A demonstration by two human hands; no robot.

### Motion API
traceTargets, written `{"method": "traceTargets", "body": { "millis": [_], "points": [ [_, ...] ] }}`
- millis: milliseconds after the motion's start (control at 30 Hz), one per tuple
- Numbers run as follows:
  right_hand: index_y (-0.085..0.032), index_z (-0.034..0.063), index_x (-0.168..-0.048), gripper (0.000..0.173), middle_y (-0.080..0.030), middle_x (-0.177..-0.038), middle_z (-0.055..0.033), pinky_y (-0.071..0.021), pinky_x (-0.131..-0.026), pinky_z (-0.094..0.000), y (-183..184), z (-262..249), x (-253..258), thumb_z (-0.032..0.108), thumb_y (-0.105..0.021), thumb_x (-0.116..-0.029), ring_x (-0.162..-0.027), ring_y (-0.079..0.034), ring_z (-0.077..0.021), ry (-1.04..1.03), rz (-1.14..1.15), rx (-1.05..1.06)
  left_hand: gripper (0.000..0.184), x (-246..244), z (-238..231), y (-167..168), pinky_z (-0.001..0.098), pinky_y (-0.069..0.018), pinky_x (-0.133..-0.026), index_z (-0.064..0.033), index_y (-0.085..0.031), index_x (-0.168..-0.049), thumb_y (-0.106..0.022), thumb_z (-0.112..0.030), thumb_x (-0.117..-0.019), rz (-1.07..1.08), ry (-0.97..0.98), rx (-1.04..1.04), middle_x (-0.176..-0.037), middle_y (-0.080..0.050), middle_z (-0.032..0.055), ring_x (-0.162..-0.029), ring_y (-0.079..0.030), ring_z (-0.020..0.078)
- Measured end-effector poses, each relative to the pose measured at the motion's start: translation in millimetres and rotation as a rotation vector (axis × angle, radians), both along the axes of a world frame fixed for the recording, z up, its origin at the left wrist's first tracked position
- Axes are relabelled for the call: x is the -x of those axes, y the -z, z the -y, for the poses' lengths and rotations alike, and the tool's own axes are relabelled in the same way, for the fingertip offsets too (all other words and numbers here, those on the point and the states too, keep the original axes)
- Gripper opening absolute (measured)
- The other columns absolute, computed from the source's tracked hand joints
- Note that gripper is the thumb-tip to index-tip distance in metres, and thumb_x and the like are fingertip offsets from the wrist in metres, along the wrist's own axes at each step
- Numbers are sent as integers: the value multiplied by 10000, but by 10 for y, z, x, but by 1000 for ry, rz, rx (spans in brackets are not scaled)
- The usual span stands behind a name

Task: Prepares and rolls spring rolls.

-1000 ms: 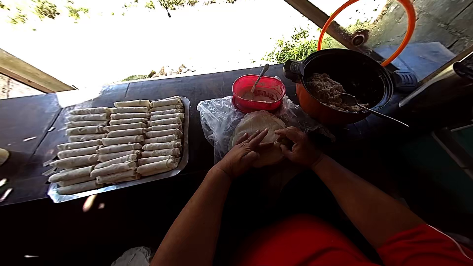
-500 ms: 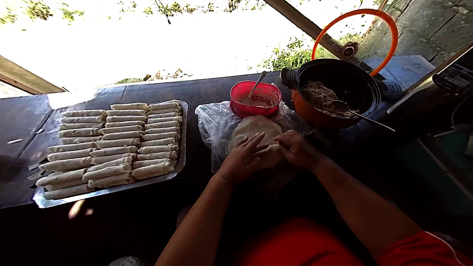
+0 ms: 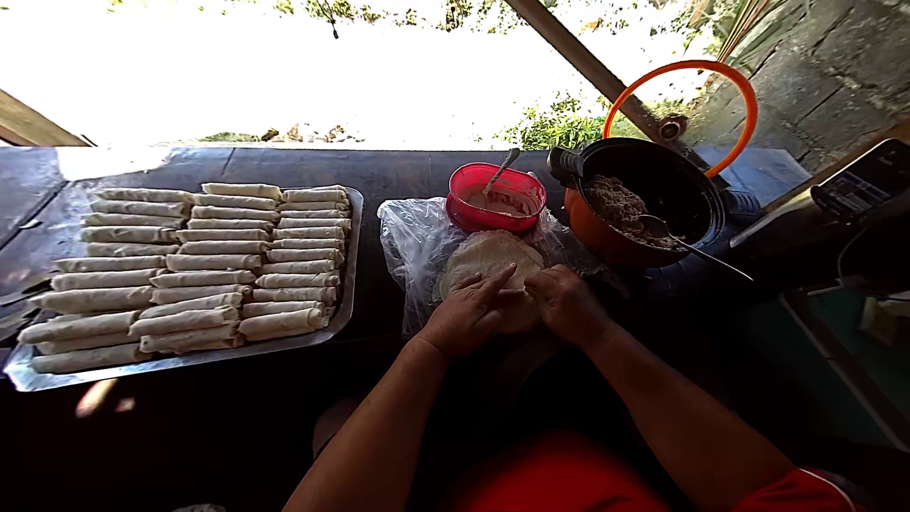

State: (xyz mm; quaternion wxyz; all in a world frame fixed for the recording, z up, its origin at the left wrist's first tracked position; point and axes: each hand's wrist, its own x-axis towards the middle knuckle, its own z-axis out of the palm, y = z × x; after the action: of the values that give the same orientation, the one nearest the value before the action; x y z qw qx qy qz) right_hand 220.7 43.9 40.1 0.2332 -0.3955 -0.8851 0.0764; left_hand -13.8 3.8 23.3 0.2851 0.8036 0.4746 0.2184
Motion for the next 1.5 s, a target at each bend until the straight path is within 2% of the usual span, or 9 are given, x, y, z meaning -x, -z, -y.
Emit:
{"method": "traceTargets", "body": {
  "millis": [200,400,633,767,933,1100,1233,1367,1500],
  "points": [
    [-752,79,-1084,181,-757,-1022,-32,-572,-958,-289,190,60,103,159,-644,-963,-1019,-704,-128,-9,-237,3,659,12,-37,17,409,-215,-1278,-247,-297,-1629,-419,-282,-983,97,-23,59,-1387,-650,-147,-1386,-486,-3],
    [-758,92,-1051,175,-761,-1049,-39,-567,-1007,-326,363,111,89,75,-604,-971,-1093,-701,-157,-97,-294,-139,672,6,-42,20,381,-470,-1130,-210,-310,-1620,-495,-205,-974,347,-140,195,-1338,-688,-64,-1286,-598,49],
    [-746,139,-1086,207,-764,-1092,-21,-552,-1023,-370,433,114,56,77,-568,-1000,-1140,-692,-165,-181,-240,-214,674,-1,-31,35,324,-542,-1054,-176,-343,-1600,-586,-119,-974,455,-230,150,-1306,-707,-17,-1196,-661,52],
    [-759,147,-1089,229,-768,-1092,-24,-544,-1025,-373,411,100,42,78,-562,-995,-1130,-695,-168,-203,-211,-218,683,10,19,111,378,-482,-1131,-186,-347,-1594,-583,-102,-958,405,-213,-58,-1438,-617,-53,-1333,-563,73],
    [-757,158,-1083,227,-767,-1096,-8,-543,-1031,-372,376,83,37,87,-564,-987,-1121,-697,-161,-229,-180,-223,609,-57,34,25,405,-215,-1283,-191,-299,-1623,-443,-198,-1032,65,-156,-46,-1413,-637,-116,-1397,-485,21],
    [-739,149,-1142,267,-760,-1118,-5,-533,-1045,-362,279,58,-5,97,-538,-974,-1135,-689,-145,-275,-140,-153,627,-79,14,1,374,-221,-1280,-170,-287,-1625,-431,-180,-1015,34,-196,-12,-1423,-633,-99,-1407,-474,22],
    [-715,93,-1193,327,-741,-1157,-48,-580,-976,-345,95,-25,-15,58,-539,-920,-1077,-701,-138,-269,-217,86,654,-69,10,13,374,-203,-1290,-170,-242,-1639,-451,-200,-1020,25,-193,7,-1433,-624,-114,-1416,-458,9],
    [-713,76,-1159,267,-745,-1098,-44,-618,-899,-330,-62,-258,101,44,-534,-964,-985,-720,-113,-176,-281,121,657,-65,13,28,377,-219,-1287,-188,-273,-1630,-460,-192,-999,45,-210,14,-1390,-650,-130,-1388,-484,-6],
    [-652,101,-1284,306,-755,-1101,-24,-595,-936,-376,-88,-513,278,59,-550,-999,-1022,-719,-136,-147,-163,190,635,-62,12,56,391,-237,-1281,-172,-301,-1613,-469,-208,-1001,34,-209,-34,-1385,-652,-135,-1391,-485,3]
  ]
}}
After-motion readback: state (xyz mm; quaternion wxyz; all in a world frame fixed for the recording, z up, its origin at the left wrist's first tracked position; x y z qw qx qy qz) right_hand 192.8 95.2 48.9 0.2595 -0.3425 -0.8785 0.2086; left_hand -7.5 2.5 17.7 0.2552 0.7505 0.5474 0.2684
